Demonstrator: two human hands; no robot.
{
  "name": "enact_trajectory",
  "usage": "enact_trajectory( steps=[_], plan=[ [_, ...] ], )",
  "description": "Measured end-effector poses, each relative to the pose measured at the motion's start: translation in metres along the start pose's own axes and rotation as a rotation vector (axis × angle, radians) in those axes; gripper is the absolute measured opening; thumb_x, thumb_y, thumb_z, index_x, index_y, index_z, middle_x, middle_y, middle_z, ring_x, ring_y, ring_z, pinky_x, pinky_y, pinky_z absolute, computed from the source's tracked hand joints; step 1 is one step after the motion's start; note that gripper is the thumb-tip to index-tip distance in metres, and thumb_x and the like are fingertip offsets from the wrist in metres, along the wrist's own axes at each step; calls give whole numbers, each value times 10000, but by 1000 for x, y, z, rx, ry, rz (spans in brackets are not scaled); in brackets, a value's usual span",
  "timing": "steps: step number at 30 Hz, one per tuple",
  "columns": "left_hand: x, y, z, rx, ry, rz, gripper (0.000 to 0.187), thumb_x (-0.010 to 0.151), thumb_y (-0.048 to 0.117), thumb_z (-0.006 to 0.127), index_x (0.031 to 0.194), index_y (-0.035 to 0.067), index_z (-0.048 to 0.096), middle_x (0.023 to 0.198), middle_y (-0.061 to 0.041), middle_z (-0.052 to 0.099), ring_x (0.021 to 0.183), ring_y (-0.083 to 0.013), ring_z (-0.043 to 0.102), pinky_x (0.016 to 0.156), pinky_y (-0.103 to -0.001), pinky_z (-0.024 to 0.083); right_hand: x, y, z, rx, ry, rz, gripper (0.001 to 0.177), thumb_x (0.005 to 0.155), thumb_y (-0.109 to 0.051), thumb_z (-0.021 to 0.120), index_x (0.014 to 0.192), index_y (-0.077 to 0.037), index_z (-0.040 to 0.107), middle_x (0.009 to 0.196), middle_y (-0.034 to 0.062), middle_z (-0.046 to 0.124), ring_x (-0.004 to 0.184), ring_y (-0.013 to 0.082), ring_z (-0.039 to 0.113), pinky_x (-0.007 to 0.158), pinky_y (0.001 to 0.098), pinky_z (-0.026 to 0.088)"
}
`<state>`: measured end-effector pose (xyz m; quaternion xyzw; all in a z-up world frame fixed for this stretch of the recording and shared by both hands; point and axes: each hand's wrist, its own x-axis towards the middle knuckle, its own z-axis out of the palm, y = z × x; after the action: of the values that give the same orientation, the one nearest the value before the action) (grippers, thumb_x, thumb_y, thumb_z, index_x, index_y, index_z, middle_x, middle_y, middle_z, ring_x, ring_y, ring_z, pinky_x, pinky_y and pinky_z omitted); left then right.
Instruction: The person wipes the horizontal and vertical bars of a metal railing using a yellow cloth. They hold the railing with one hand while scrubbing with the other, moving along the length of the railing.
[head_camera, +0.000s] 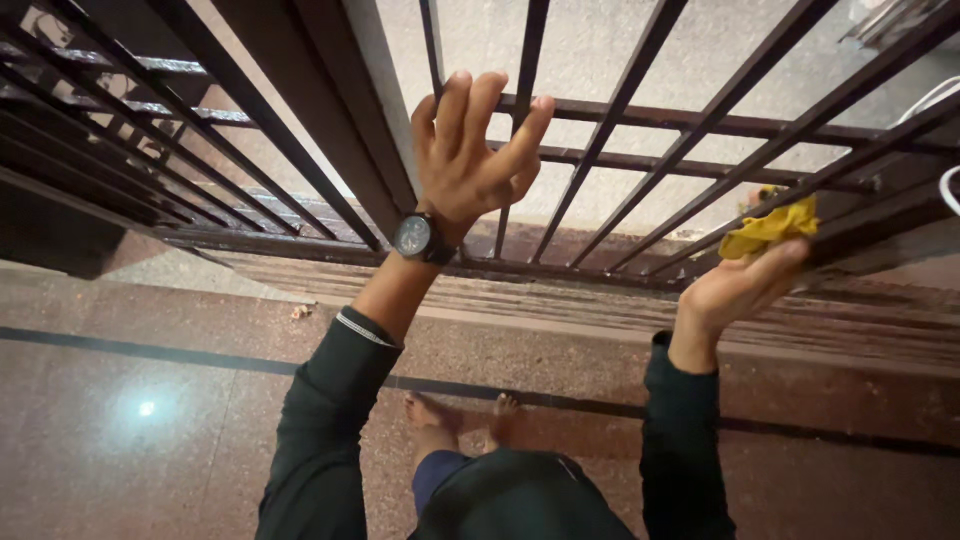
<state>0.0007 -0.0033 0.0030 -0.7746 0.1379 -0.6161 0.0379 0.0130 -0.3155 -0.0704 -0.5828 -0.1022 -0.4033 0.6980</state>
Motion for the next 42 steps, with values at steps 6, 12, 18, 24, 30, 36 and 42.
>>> enact_trajectory(
  steps=[6, 12, 18, 24, 30, 36, 42],
  plan=[
    [-3, -2, 3, -6, -3, 0, 548, 931, 187, 565, 1466, 300, 529, 1407, -125, 527, 1330, -313, 444, 1029, -497, 371, 27, 9, 0, -94, -23, -116, 257, 1093, -236, 724, 1149, -33, 576, 1057, 109, 708, 971, 227, 738, 877, 385, 659],
    [-5, 0, 2, -1, -36, -19, 550, 934, 156, 574, 1462, 307, 541, 1434, -111, 509, 1360, -311, 424, 1057, -501, 374, 3, 29, -11, -519, -102, -99, 154, 1130, -187, 573, 1167, -43, 612, 1001, 54, 727, 867, 157, 753, 746, 306, 660],
    [-9, -1, 5, -20, -22, -16, 563, 904, 156, 580, 1451, 287, 548, 1419, -126, 516, 1368, -320, 409, 1027, -513, 380, -28, 30, -21, -802, -175, -111, 198, 1071, -152, 606, 1130, 38, 611, 1017, 107, 630, 854, 181, 678, 696, 326, 581],
    [-9, 0, 5, -43, -3, -26, 571, 897, 148, 578, 1449, 288, 535, 1430, -124, 518, 1387, -329, 406, 1050, -501, 385, 30, 8, -26, -542, -240, 52, 222, 1094, -211, 680, 1004, -14, 638, 878, 34, 602, 745, 136, 538, 676, 326, 446],
    [-10, 1, 4, -50, -23, -36, 500, 953, 204, 595, 1443, 291, 543, 1419, -128, 527, 1406, -321, 376, 1078, -516, 350, 23, 13, -13, -694, -181, -26, 213, 1098, -217, 588, 981, -42, 622, 835, 40, 649, 678, 127, 584, 602, 327, 464],
    [-11, 5, 16, -51, 46, -79, 430, 980, 221, 595, 1396, 326, 559, 1487, -131, 495, 1459, -308, 317, 1189, -505, 239, -30, 40, -10, -823, -147, -166, 185, 1096, -174, 590, 1022, -5, 601, 934, 166, 666, 860, 367, 661, 736, 470, 502],
    [-17, 46, 13, -95, 139, -184, 436, 1000, 414, 598, 1387, 228, 525, 1540, -169, 320, 1409, -353, 274, 1219, -514, 100, -62, 66, -17, -847, -135, -138, 145, 1074, -137, 576, 1041, 5, 586, 994, 192, 640, 927, 420, 639, 791, 491, 503]
  ],
)
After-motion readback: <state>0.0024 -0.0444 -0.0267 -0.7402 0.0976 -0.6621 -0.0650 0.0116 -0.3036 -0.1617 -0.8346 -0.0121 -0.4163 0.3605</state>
